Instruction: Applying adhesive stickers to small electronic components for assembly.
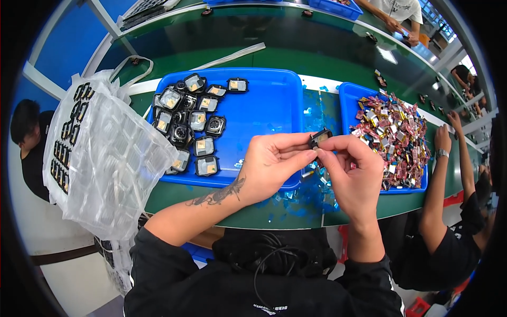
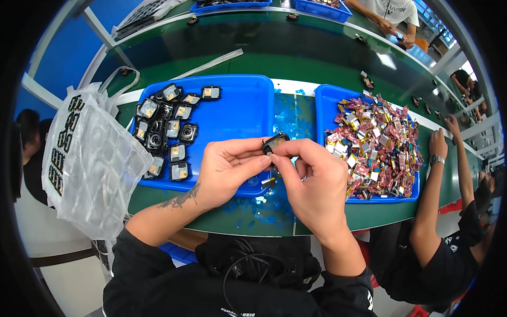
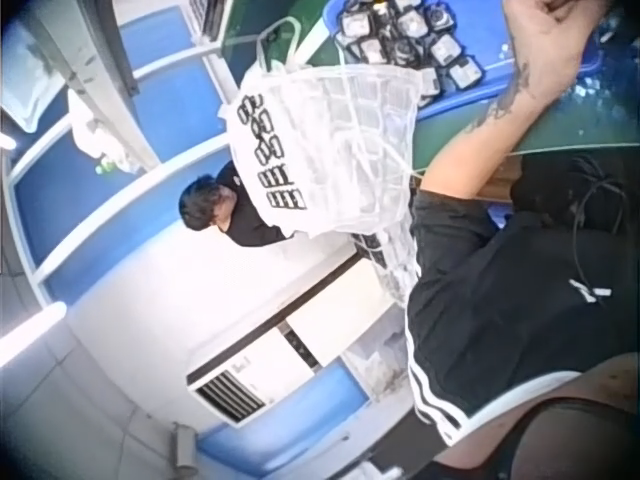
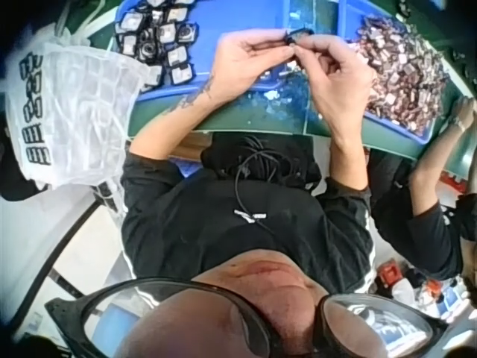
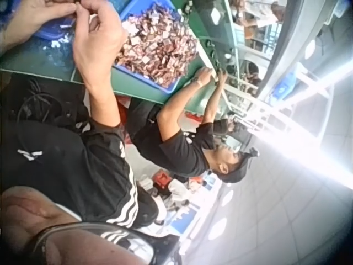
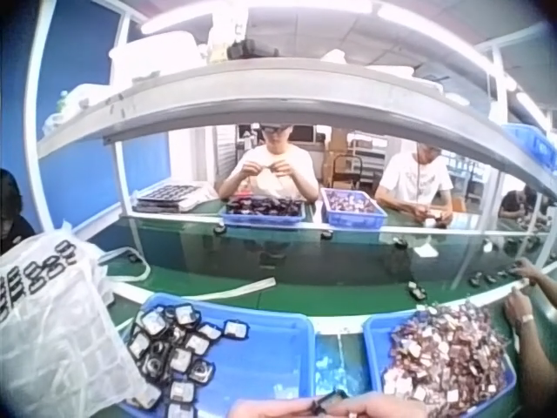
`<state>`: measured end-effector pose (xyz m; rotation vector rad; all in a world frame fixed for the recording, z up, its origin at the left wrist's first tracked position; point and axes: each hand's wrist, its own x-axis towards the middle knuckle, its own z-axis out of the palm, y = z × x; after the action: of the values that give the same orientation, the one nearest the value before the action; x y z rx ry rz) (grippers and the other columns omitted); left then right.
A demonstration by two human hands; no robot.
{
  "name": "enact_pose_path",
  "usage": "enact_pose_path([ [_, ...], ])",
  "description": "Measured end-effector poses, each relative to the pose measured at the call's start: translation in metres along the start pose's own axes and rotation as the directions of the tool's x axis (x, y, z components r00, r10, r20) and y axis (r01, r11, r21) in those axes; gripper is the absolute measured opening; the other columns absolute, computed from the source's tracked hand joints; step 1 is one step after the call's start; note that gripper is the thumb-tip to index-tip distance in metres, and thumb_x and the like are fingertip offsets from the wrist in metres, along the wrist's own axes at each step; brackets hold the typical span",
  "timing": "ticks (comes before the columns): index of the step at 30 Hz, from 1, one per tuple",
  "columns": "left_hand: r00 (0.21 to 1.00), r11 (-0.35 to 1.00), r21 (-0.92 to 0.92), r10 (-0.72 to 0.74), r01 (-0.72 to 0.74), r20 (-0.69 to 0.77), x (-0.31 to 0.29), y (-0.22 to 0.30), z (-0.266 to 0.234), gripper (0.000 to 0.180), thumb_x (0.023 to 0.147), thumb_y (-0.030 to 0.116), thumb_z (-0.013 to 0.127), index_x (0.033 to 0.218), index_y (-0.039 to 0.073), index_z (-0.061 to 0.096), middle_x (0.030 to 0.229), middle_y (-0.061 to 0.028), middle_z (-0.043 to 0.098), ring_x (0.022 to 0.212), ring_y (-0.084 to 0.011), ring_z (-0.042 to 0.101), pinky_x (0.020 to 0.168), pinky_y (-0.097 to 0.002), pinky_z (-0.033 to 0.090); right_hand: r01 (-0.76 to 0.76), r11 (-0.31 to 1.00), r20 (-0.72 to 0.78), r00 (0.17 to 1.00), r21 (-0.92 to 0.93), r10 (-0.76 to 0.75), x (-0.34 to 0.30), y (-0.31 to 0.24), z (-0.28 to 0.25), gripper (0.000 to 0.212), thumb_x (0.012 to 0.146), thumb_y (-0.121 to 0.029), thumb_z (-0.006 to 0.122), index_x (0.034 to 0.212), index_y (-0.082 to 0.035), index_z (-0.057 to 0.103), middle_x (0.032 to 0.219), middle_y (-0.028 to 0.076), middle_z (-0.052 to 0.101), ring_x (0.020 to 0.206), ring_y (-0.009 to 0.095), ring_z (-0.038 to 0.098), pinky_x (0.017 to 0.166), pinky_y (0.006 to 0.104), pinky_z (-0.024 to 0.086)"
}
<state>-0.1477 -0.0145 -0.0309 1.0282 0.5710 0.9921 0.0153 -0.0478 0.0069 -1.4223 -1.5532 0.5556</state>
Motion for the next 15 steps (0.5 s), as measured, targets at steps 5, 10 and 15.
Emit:
enact_pose_path([
  [5,1.000,0.999,0.030,0.017,-0.017,-0.001,0.0001,-0.0020,0.0001,0.035,0.090,0.000,0.063,0.123,-0.010,0.057,0.115,-0.0144,0.066,0.105,-0.0148,0.063,0.091,-0.0257,0.052,0.029,0.999,0.015,0.999,-0.026,-0.028,0.0019,-0.0018,-0.0023,0.009,0.076,0.002,0.073,0.083,-0.003,0.068,0.073,0.004,0.067,0.049,0.007,0.043,0.045,0.0230,0.035],
  [10,1.000,0.996,0.091,-0.002,0.004,-0.019,-0.0010,0.0005,0.0009,0.034,0.090,0.000,0.064,0.122,-0.010,0.059,0.112,-0.0139,0.067,0.102,-0.0139,0.063,0.089,-0.0251,0.052,0.058,0.997,0.050,0.997,-0.048,-0.056,0.0054,-0.0008,-0.0060,0.010,0.075,0.001,0.073,0.082,-0.003,0.069,0.076,0.004,0.068,0.050,0.009,0.047,0.047,0.0232,0.039],
  [15,0.999,0.992,0.117,-0.044,0.045,-0.011,-0.0031,0.0000,0.0015,0.036,0.090,-0.002,0.064,0.124,-0.010,0.057,0.113,-0.0140,0.066,0.100,-0.0134,0.063,0.087,-0.0249,0.052,0.038,0.998,0.065,0.997,-0.047,-0.035,0.0051,0.0007,-0.0090,0.008,0.074,-0.001,0.074,0.079,-0.003,0.068,0.076,0.004,0.069,0.055,0.010,0.050,0.051,0.0240,0.041],
])
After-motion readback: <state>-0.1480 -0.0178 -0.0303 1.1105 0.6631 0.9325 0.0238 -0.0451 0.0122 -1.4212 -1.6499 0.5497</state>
